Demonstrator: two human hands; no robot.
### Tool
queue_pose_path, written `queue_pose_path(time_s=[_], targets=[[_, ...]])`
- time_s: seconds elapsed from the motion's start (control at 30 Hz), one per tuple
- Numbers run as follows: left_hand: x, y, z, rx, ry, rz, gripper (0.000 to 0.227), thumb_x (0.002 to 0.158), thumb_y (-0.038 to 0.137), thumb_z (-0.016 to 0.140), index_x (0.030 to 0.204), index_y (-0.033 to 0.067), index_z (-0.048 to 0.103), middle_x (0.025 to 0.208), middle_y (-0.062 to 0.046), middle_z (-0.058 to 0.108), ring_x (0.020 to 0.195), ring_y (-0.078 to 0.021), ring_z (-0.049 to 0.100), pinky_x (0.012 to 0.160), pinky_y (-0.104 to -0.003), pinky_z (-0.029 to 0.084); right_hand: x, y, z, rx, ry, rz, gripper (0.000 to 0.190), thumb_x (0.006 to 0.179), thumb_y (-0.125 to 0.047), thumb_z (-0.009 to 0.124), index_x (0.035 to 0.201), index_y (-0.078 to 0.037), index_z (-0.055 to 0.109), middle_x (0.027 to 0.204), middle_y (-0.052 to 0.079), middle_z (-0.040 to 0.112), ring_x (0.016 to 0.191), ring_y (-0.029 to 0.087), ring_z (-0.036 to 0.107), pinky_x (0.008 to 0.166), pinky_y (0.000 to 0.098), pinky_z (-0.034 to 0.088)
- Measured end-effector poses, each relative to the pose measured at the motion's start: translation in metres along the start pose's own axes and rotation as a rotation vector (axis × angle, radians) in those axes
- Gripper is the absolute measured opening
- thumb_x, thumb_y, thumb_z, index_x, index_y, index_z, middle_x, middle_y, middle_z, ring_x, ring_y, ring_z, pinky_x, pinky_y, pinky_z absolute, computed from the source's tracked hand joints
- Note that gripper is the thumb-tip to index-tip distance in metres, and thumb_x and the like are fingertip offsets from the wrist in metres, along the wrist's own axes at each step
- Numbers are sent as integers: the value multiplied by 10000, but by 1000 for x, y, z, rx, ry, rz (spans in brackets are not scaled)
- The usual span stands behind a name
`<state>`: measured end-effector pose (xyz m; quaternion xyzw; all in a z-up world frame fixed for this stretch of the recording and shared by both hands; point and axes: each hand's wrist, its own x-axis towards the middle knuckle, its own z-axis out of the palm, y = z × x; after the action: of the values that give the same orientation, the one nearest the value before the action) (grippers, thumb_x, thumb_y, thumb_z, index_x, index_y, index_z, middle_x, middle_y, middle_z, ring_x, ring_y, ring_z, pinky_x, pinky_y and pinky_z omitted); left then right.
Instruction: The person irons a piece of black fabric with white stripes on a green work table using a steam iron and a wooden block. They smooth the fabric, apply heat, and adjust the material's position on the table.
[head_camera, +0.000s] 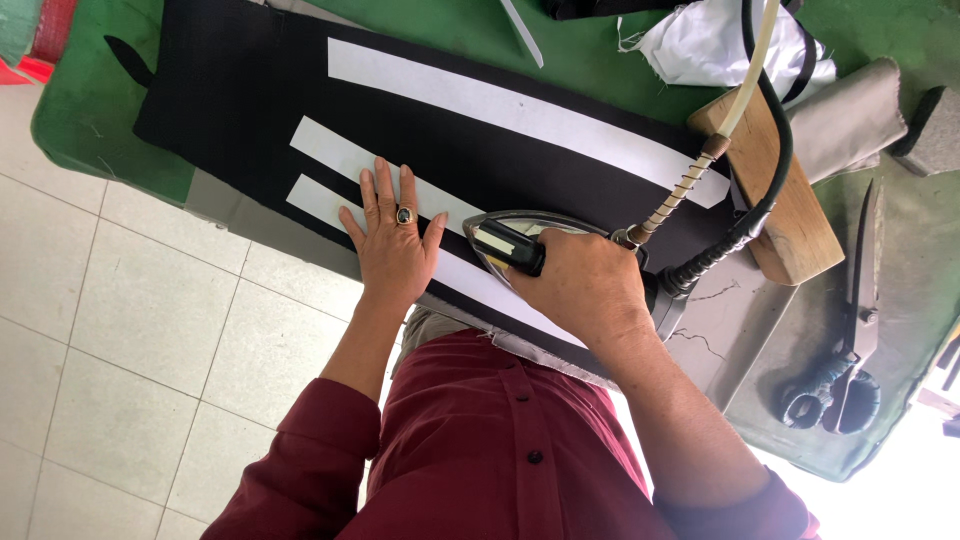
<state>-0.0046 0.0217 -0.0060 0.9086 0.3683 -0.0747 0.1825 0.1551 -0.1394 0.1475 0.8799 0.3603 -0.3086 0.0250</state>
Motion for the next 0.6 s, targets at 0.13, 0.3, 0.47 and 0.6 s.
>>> queue_pose_path(time_s=[0.13,0.3,0.47,0.6], targets=[[0,0,-1,3,13,18,752,1101,581,305,1665,171,23,1699,-148,-151,1555,-372,-155,1137,-727,-92,2,0,-1,8,20,-12,432,769,-535,693,991,-176,789,731,84,744,790,286,769,667,417,607],[0,-1,2,-2,19,19,759,1097,583,312,1667,169,29,1701,-142,-152,1558,-367,-158,1135,-734,-87,-1,1,1,13,26,-22,456,764,-546,688,1004,-171,791,740,84,746,790,294,767,665,430,608],[1,0,1,1,-2,3,766,1092,599,292,1668,168,27,1700,-137,-161,1554,-359,-174,1136,-723,-109,-1,1,1,21,32,-27,446,770,-532,697,1012,-169,790,751,79,751,799,287,768,672,432,610],[0,-1,1,-16,1,10,768,1094,598,305,1668,167,33,1700,-141,-154,1555,-360,-166,1136,-723,-110,0,2,0,38,25,-21,455,765,-526,704,1026,-163,789,755,90,752,805,295,768,676,434,608]])
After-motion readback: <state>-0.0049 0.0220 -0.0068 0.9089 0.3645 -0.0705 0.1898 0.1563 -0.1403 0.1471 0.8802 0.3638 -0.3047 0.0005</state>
